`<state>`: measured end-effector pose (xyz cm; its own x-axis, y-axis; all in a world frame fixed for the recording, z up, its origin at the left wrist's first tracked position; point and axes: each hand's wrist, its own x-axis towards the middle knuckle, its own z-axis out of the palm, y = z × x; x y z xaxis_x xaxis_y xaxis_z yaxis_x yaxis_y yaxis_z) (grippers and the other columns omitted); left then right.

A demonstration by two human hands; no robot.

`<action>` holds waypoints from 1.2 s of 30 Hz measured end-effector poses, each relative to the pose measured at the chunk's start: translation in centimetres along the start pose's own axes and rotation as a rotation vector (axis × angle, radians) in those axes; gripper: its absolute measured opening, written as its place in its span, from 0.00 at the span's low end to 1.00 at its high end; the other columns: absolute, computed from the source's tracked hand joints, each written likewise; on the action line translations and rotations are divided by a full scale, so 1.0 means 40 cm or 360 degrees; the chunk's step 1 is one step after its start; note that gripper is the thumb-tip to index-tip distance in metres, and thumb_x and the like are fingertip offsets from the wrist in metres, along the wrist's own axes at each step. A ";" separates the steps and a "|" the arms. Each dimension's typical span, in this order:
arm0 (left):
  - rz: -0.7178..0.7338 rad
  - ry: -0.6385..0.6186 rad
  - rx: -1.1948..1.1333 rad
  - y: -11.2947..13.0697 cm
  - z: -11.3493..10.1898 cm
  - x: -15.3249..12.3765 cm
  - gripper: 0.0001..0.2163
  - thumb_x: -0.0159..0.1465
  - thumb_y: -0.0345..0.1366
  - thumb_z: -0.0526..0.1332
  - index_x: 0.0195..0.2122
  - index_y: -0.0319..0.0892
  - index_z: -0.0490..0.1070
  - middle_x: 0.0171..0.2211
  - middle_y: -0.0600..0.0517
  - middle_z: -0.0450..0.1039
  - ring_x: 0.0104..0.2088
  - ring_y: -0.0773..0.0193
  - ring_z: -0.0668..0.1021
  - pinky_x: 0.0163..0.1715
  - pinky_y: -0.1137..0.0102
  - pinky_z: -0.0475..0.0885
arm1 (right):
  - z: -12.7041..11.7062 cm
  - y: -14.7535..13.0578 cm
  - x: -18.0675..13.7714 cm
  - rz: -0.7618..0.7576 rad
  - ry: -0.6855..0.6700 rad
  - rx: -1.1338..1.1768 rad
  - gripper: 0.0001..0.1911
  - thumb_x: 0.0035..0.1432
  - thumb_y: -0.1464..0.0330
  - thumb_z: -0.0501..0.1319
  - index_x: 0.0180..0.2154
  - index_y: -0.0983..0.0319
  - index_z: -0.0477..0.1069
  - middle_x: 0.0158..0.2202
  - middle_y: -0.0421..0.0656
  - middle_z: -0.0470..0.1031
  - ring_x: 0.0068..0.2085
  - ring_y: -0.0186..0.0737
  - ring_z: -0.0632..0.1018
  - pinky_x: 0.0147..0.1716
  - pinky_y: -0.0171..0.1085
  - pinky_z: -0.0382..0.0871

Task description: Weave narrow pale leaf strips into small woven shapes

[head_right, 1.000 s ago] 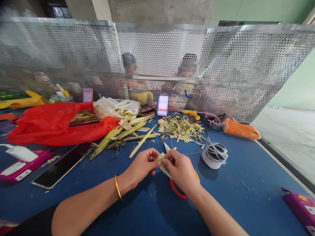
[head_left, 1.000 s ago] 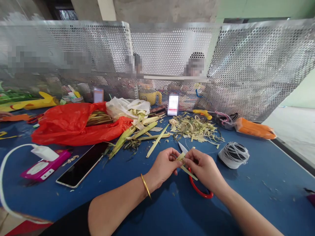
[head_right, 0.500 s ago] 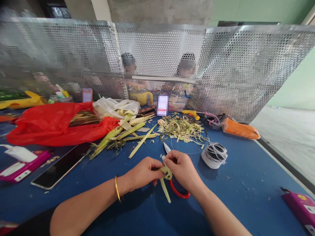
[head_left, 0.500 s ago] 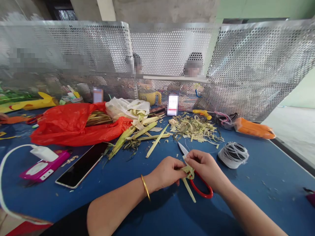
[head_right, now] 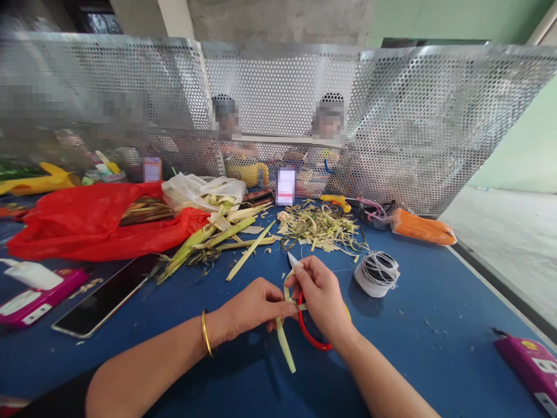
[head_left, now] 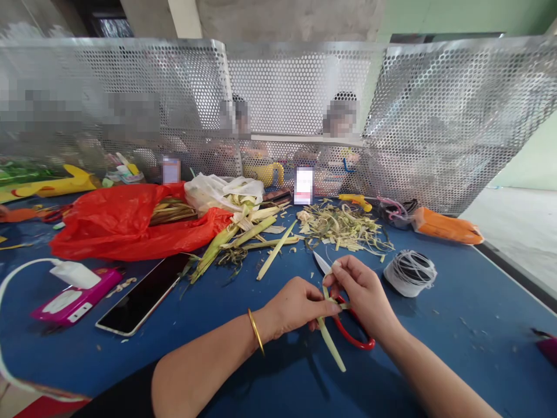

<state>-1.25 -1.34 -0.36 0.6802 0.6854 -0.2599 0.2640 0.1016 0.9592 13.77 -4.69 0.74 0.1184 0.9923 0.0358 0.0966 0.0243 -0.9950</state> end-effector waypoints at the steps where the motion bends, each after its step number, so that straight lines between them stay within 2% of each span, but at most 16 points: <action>1: 0.0016 -0.0005 0.0005 -0.004 0.002 0.001 0.17 0.52 0.49 0.64 0.19 0.39 0.72 0.16 0.55 0.67 0.18 0.70 0.68 0.20 0.75 0.61 | 0.003 0.000 -0.002 0.0002 -0.0015 0.0035 0.14 0.58 0.57 0.59 0.30 0.61 0.63 0.27 0.40 0.73 0.24 0.33 0.71 0.24 0.32 0.65; 6: 0.0007 0.0035 -0.0025 -0.001 0.004 0.003 0.15 0.52 0.46 0.64 0.18 0.39 0.73 0.15 0.55 0.66 0.17 0.70 0.67 0.20 0.75 0.61 | 0.001 0.007 0.004 -0.0050 0.0005 0.0002 0.13 0.59 0.57 0.58 0.30 0.60 0.63 0.27 0.39 0.73 0.29 0.34 0.72 0.29 0.33 0.67; 9: -0.0006 0.0162 -0.0131 0.011 -0.005 0.006 0.13 0.52 0.44 0.64 0.22 0.38 0.75 0.15 0.55 0.66 0.18 0.70 0.68 0.22 0.74 0.62 | -0.021 0.014 0.014 -0.0171 0.0066 -0.0307 0.13 0.59 0.57 0.56 0.32 0.60 0.65 0.28 0.38 0.71 0.31 0.34 0.71 0.31 0.33 0.65; 12: -0.0015 0.0271 -0.0227 0.015 -0.018 0.010 0.13 0.51 0.45 0.65 0.22 0.37 0.75 0.17 0.55 0.67 0.18 0.70 0.67 0.22 0.73 0.63 | -0.042 0.017 0.017 -0.0199 -0.0066 -0.0703 0.14 0.60 0.58 0.55 0.29 0.60 0.67 0.24 0.36 0.68 0.28 0.34 0.68 0.28 0.32 0.62; 15: -0.0025 0.0267 -0.0222 0.015 -0.022 0.013 0.13 0.50 0.44 0.65 0.22 0.37 0.76 0.17 0.55 0.67 0.18 0.71 0.66 0.22 0.74 0.62 | -0.048 0.016 0.014 -0.0189 -0.0146 -0.0902 0.16 0.61 0.60 0.54 0.25 0.60 0.66 0.21 0.36 0.67 0.26 0.34 0.66 0.26 0.32 0.59; 20: -0.0065 0.0229 -0.0267 0.021 -0.019 0.012 0.09 0.50 0.39 0.64 0.23 0.38 0.77 0.16 0.55 0.67 0.18 0.71 0.67 0.21 0.74 0.60 | -0.044 0.007 0.012 -0.0279 0.0005 -0.1089 0.14 0.61 0.61 0.53 0.24 0.59 0.64 0.21 0.37 0.67 0.26 0.35 0.67 0.26 0.33 0.58; 24: -0.0070 0.0253 -0.0359 0.027 -0.024 0.014 0.09 0.49 0.39 0.65 0.21 0.38 0.74 0.15 0.55 0.68 0.18 0.71 0.68 0.21 0.74 0.61 | -0.047 0.006 0.016 -0.0394 0.0189 -0.1248 0.14 0.60 0.62 0.53 0.24 0.59 0.64 0.23 0.38 0.69 0.25 0.36 0.67 0.26 0.33 0.57; 29: -0.0058 0.0216 -0.0398 0.024 -0.030 0.016 0.09 0.49 0.39 0.65 0.20 0.38 0.72 0.15 0.55 0.67 0.17 0.71 0.68 0.21 0.74 0.62 | -0.059 0.010 0.021 -0.0425 0.0240 -0.1368 0.15 0.62 0.61 0.53 0.24 0.59 0.63 0.22 0.38 0.69 0.24 0.35 0.67 0.24 0.34 0.57; 31: -0.0086 0.0217 -0.0442 0.021 -0.031 0.017 0.10 0.50 0.39 0.66 0.21 0.37 0.73 0.16 0.54 0.69 0.17 0.71 0.69 0.22 0.74 0.63 | -0.068 0.003 0.022 -0.0575 0.0266 -0.1477 0.14 0.62 0.61 0.54 0.26 0.59 0.66 0.26 0.40 0.71 0.27 0.37 0.70 0.27 0.35 0.59; 34: -0.0145 0.0240 -0.0549 0.015 -0.031 0.019 0.13 0.49 0.43 0.67 0.24 0.37 0.74 0.20 0.52 0.72 0.18 0.71 0.70 0.21 0.75 0.61 | -0.070 -0.018 0.011 -0.1099 0.0402 -0.1663 0.09 0.62 0.63 0.56 0.35 0.59 0.72 0.35 0.44 0.73 0.37 0.42 0.73 0.38 0.40 0.61; 36: -0.0168 0.0252 -0.0648 0.010 -0.029 0.021 0.16 0.47 0.46 0.68 0.24 0.37 0.73 0.21 0.52 0.72 0.19 0.71 0.71 0.21 0.74 0.60 | -0.056 -0.028 -0.004 -0.1455 0.0279 -0.1747 0.08 0.62 0.68 0.56 0.39 0.59 0.72 0.34 0.44 0.73 0.36 0.42 0.72 0.39 0.42 0.60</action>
<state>-1.37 0.13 -0.05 0.5425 0.7547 -0.3689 0.0144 0.4307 0.9024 15.88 -5.13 2.05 -0.2899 0.6505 0.7020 0.8925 0.4485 -0.0471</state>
